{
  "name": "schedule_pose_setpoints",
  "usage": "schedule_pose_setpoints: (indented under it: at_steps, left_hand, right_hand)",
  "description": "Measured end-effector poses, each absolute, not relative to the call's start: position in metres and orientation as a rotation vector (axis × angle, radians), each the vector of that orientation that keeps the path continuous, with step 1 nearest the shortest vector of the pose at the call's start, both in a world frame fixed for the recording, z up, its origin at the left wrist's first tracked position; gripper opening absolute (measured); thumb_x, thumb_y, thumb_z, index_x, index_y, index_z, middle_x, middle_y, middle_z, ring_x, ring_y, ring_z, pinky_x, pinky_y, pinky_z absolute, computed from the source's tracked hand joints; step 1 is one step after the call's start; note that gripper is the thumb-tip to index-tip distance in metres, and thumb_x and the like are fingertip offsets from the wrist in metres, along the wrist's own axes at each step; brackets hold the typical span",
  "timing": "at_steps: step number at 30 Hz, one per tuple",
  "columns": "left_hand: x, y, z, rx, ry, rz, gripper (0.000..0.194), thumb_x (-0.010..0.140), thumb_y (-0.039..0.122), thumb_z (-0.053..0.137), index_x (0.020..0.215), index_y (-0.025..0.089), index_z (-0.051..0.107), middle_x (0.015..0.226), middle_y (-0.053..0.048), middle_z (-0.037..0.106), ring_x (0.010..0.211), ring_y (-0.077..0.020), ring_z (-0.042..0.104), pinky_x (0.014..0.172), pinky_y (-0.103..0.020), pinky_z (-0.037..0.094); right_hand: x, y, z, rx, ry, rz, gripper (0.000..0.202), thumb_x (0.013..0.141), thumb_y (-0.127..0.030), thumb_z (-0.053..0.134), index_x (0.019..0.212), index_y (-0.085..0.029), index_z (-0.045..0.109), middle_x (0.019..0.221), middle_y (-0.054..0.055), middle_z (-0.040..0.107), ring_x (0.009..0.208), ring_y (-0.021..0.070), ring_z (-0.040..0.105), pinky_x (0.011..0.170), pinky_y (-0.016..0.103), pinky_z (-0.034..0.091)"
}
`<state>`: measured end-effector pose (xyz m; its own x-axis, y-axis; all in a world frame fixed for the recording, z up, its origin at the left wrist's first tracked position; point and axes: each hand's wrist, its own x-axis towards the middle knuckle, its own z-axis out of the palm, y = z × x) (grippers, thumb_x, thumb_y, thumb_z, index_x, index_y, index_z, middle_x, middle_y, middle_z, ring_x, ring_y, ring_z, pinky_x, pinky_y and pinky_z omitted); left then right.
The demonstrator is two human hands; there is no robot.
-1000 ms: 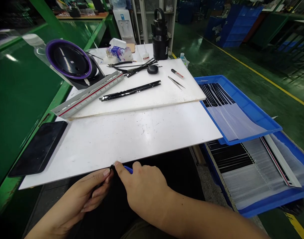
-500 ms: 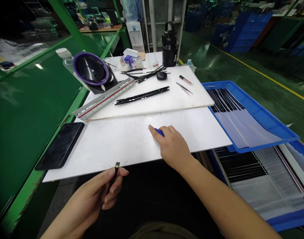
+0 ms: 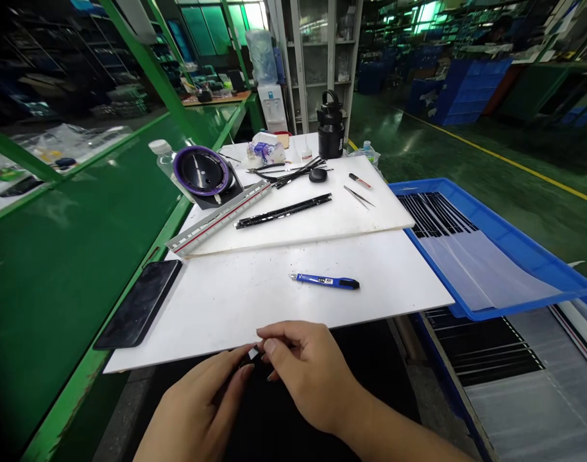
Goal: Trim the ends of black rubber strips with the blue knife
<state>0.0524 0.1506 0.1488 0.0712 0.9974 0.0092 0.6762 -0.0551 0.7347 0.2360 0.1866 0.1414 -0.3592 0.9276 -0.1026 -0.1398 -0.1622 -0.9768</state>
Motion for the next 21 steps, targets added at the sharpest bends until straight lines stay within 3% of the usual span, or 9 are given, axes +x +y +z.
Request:
schedule_pose_setpoints:
  at_steps: [3, 8, 11, 12, 14, 16, 17, 19, 21]
  left_hand:
    - [0.059, 0.148, 0.147, 2.323, 1.784, 0.758, 0.033, 0.097, 0.026, 0.048, 0.121, 0.018, 0.069, 0.092, -0.007, 0.076, 0.077, -0.0215, 0.071, 0.067, -0.032, 0.057]
    - [0.070, 0.152, 0.152, 2.665, 1.667, 0.665, 0.034, 0.097, 0.017, 0.043, 0.119, 0.014, 0.069, 0.083, -0.008, 0.076, 0.069, -0.0197, 0.070, 0.060, -0.029, 0.060]
    - [0.043, 0.160, 0.178, 2.827, 1.546, 0.595, 0.032, 0.097, 0.030, 0.045, 0.099, 0.023, 0.076, 0.106, -0.010, 0.077, 0.100, -0.0277, 0.070, 0.081, -0.040, 0.062]
    - [0.027, 0.164, 0.190, 2.813, 1.660, 0.634, 0.034, 0.097, 0.032, 0.044, 0.091, 0.025, 0.077, 0.118, -0.010, 0.074, 0.119, -0.0318, 0.062, 0.090, -0.045, 0.059]
    - [-0.009, 0.179, 0.211, 2.649, 2.062, 0.868, 0.037, 0.098, 0.031, 0.044, 0.080, 0.028, 0.076, 0.127, -0.006, 0.070, 0.132, -0.0342, 0.050, 0.107, -0.056, 0.044]
    - [-0.041, 0.204, 0.220, 2.487, 2.265, 0.996, 0.032, 0.095, 0.038, 0.050, 0.108, 0.022, 0.074, 0.145, -0.013, 0.056, 0.140, -0.0364, 0.041, 0.117, -0.058, 0.031]
    - [-0.053, 0.221, 0.219, 2.408, 2.325, 1.001, 0.043, 0.092, 0.041, 0.054, 0.125, 0.017, 0.066, 0.153, -0.016, 0.047, 0.143, -0.0377, 0.035, 0.119, -0.057, 0.027]
    - [-0.068, 0.260, 0.207, 2.229, 2.329, 0.739, 0.060, 0.087, 0.038, 0.059, 0.138, 0.007, 0.053, 0.161, -0.022, 0.030, 0.151, -0.0421, 0.015, 0.122, -0.058, 0.012]
    - [-0.076, 0.298, 0.191, 2.148, 2.272, 0.661, 0.055, 0.083, 0.030, 0.062, 0.132, 0.005, 0.057, 0.153, -0.026, 0.042, 0.148, -0.0424, 0.025, 0.121, -0.056, 0.019]
  right_hand:
    - [0.227, 0.180, 0.137, -0.913, -0.983, 1.831, 0.023, 0.090, -0.034, 0.070, 0.106, -0.019, 0.077, 0.092, 0.007, 0.074, 0.084, 0.0195, 0.069, 0.070, 0.029, 0.057]
    - [0.224, 0.183, 0.128, -1.009, -0.873, 1.785, 0.023, 0.079, -0.038, 0.081, 0.087, -0.017, 0.078, 0.079, 0.005, 0.073, 0.072, 0.0172, 0.066, 0.069, 0.028, 0.054]
    - [0.252, 0.193, 0.125, -1.153, -0.945, 1.577, 0.022, 0.079, -0.040, 0.081, 0.084, -0.018, 0.078, 0.069, 0.002, 0.070, 0.065, 0.0151, 0.063, 0.066, 0.025, 0.053]
    - [0.269, 0.198, 0.124, -1.214, -0.955, 1.463, 0.024, 0.078, -0.040, 0.082, 0.085, -0.018, 0.078, 0.068, 0.002, 0.070, 0.065, 0.0147, 0.063, 0.067, 0.023, 0.052]
    - [0.309, 0.208, 0.123, -1.288, -0.907, 1.311, 0.028, 0.073, -0.041, 0.086, 0.086, -0.018, 0.078, 0.071, 0.003, 0.070, 0.066, 0.0142, 0.063, 0.066, 0.020, 0.053]
    - [0.348, 0.216, 0.122, -1.246, -0.673, 1.257, 0.035, 0.059, -0.038, 0.094, 0.083, -0.019, 0.078, 0.077, 0.003, 0.071, 0.063, 0.0140, 0.063, 0.062, 0.019, 0.056]
    - [0.365, 0.219, 0.120, -1.242, -0.569, 1.241, 0.039, 0.054, -0.036, 0.096, 0.084, -0.019, 0.078, 0.078, 0.003, 0.070, 0.064, 0.0149, 0.064, 0.061, 0.020, 0.057]
    - [0.388, 0.220, 0.116, -1.249, -0.437, 1.220, 0.043, 0.047, -0.030, 0.097, 0.084, -0.019, 0.078, 0.076, 0.004, 0.069, 0.062, 0.0155, 0.063, 0.058, 0.019, 0.059]
    - [0.401, 0.217, 0.110, -1.239, -0.378, 1.230, 0.042, 0.047, -0.026, 0.097, 0.084, -0.020, 0.078, 0.076, 0.005, 0.069, 0.063, 0.0170, 0.065, 0.059, 0.020, 0.060]
